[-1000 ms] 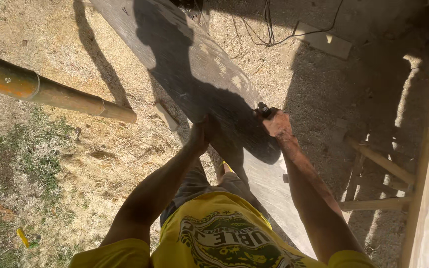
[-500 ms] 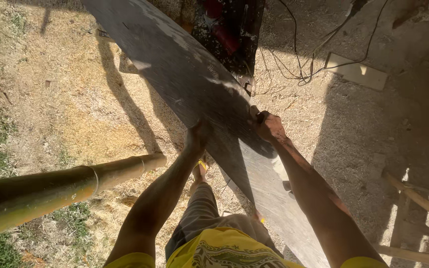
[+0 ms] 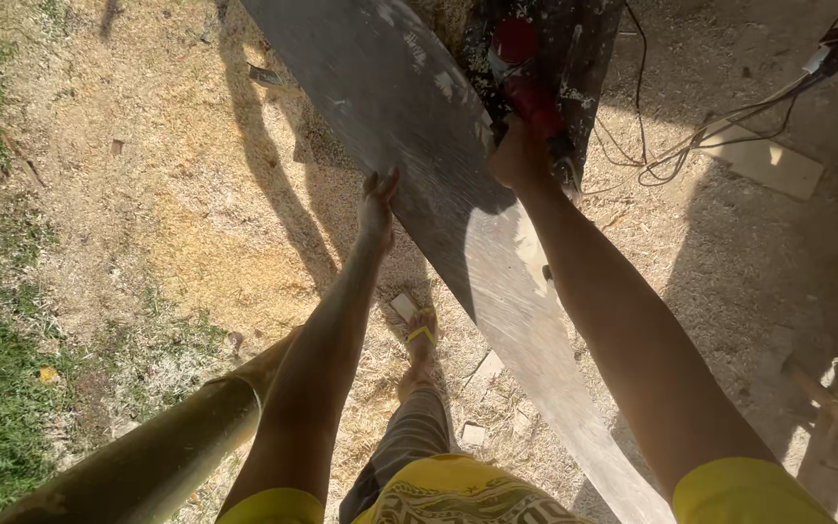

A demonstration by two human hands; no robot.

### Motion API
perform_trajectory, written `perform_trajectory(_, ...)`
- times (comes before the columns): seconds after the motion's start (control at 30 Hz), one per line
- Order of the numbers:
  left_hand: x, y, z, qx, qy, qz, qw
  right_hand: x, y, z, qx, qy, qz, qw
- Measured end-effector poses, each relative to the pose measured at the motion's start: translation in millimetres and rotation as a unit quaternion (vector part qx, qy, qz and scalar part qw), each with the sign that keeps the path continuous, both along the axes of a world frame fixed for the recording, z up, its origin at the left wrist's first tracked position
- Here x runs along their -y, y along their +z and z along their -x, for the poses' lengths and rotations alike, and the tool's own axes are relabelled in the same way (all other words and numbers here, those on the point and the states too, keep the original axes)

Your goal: The person carries a large curved wooden board across the workshop, then measures plywood sheets with a tape measure and marks lines with a pencil. They reposition the tape along the boards, use a metal square as a straightedge, and continue marking measurement lines on the wood.

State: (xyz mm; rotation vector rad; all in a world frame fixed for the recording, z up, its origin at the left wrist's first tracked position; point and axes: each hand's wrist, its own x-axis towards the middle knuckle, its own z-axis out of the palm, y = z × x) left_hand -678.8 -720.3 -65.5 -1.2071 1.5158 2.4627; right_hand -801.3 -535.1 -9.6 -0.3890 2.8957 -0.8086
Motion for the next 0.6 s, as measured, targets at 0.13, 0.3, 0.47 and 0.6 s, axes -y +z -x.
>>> perform_trajectory(0.13,-4.8,-4.6,-9.4,-0.042,-0.015,0.018,0.999,-20.7,12.8,-13.1,-0.096,0.022,0.039,0.994)
perform_trajectory(0.3,-24.0,-0.4,-21.9,0.106,-0.066,0.171,0.977,-84.1,15.7,-60.1,-0.085,-0.04,0.106,0.99)
perform_trajectory(0.47,-109.4,-4.8,-37.8,0.086,-0.069,0.322,0.94,-192.9,24.8,-116.0,-0.067,-0.115,0.122,0.984)
perform_trajectory(0.6,-244.1,-5.0,-65.9,-0.069,-0.224,0.345,0.909,-295.4,50.7,-180.5,-0.135,-0.199,0.15,0.959)
